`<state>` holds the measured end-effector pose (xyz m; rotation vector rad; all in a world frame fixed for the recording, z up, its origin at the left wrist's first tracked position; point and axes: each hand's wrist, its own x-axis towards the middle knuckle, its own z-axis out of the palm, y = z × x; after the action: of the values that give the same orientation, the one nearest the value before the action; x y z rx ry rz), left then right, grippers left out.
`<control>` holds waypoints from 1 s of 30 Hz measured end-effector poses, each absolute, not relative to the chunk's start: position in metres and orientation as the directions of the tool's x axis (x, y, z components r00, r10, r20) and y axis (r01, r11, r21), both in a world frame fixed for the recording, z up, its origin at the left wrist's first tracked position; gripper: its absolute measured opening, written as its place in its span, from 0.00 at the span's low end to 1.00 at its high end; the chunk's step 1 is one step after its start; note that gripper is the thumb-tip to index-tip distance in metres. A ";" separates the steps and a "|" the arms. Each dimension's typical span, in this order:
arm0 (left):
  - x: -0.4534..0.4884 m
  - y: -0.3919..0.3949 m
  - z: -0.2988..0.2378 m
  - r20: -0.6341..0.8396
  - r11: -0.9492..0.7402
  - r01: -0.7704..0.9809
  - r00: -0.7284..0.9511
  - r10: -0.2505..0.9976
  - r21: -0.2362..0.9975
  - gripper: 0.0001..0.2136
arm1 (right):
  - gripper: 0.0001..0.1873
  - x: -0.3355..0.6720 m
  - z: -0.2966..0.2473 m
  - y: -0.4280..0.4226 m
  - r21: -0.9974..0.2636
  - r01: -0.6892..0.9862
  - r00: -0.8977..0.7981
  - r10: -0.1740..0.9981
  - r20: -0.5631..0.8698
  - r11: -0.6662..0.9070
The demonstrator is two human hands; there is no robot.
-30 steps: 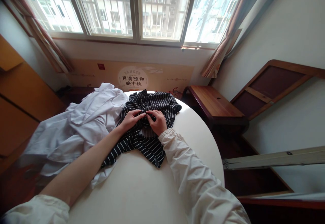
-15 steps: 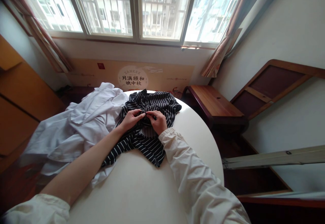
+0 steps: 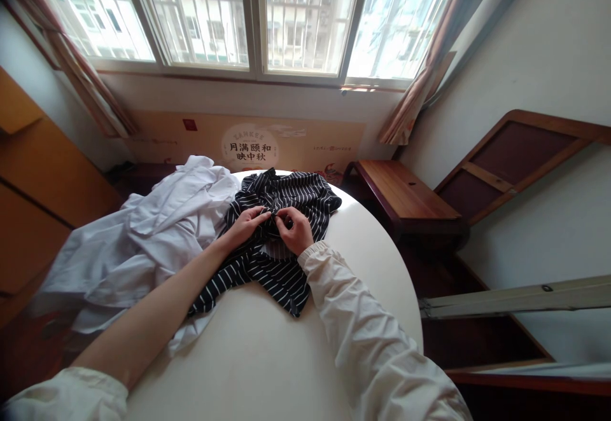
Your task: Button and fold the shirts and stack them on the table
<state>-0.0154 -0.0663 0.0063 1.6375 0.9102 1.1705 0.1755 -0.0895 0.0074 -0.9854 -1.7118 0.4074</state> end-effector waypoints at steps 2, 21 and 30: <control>-0.014 -0.069 0.008 0.301 -0.338 0.084 0.290 0.908 0.938 0.18 | 0.07 0.176 0.008 -0.090 -0.690 0.404 -0.100 0.779 0.619 0.601; -0.014 -0.063 0.009 0.071 -0.042 -0.228 0.121 0.990 0.973 0.20 | 0.10 0.179 0.013 -0.093 -0.616 0.572 -0.127 0.801 0.585 0.541; -0.029 -0.052 0.028 0.171 -0.170 0.037 -0.021 0.985 0.985 0.21 | 0.05 0.182 0.004 -0.083 -0.639 0.560 -0.166 0.828 0.536 0.527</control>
<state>-0.0294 -0.0519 0.0277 1.3503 1.1669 1.3363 0.1816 -0.0833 0.0040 -1.1452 -1.8517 0.3675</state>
